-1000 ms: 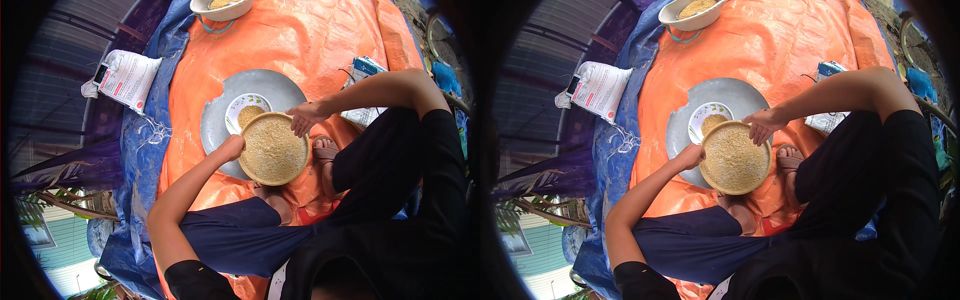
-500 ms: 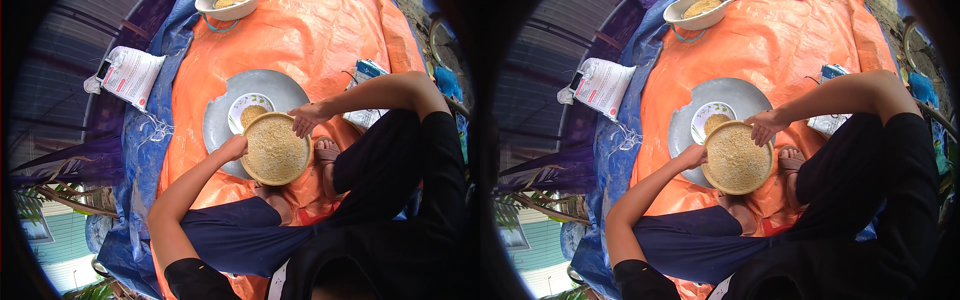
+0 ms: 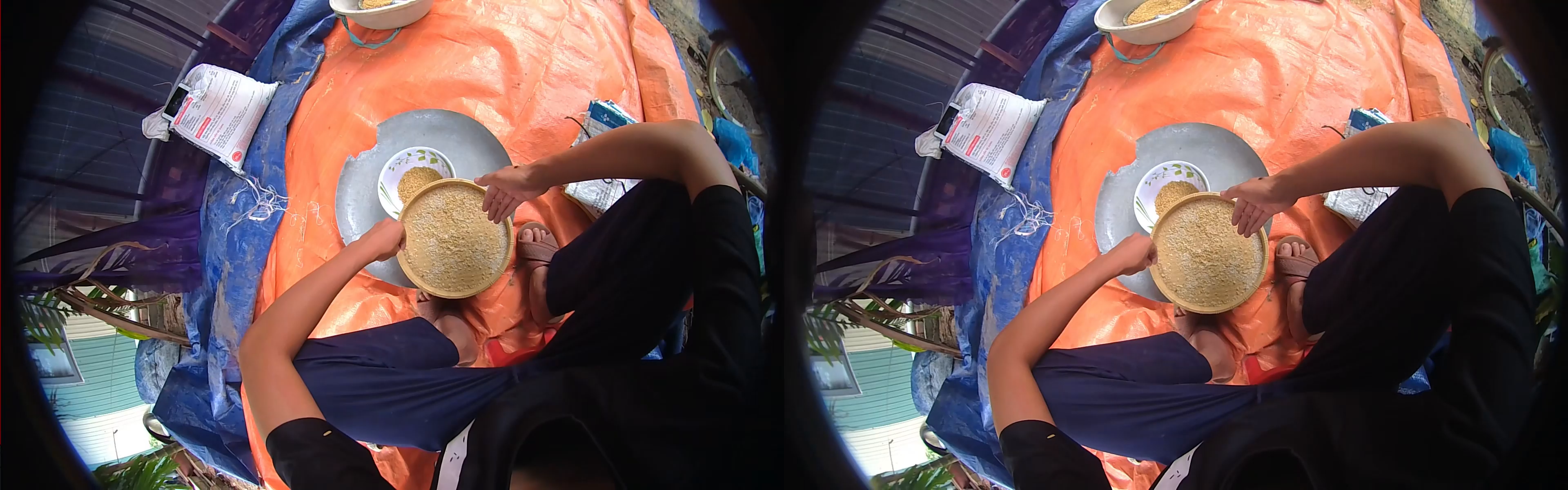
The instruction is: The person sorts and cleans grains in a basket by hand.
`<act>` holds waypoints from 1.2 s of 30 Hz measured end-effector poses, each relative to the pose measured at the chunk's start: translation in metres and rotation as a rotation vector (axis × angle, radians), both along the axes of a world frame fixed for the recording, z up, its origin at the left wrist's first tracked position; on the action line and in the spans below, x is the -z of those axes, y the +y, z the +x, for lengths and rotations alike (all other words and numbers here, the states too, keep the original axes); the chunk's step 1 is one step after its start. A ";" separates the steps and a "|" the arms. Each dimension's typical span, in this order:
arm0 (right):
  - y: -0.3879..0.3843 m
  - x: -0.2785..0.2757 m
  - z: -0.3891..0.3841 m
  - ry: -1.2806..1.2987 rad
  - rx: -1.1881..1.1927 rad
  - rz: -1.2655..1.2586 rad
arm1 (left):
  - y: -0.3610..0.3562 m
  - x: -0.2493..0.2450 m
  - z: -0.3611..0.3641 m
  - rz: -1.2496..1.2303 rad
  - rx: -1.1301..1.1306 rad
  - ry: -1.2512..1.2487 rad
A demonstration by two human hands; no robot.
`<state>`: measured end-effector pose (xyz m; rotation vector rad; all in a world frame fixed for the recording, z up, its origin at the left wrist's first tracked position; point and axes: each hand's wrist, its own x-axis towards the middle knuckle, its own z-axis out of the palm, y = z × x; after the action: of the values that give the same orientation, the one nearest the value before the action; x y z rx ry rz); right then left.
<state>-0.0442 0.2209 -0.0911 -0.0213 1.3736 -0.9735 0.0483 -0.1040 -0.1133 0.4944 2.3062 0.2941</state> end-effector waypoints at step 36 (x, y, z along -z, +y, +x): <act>-0.004 -0.002 0.002 -0.018 -0.020 0.000 | -0.003 -0.005 0.006 -0.003 -0.054 -0.017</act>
<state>-0.0425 0.2166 -0.0891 -0.0266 1.3548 -0.9551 0.0543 -0.1069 -0.1079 0.4276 2.3053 0.3199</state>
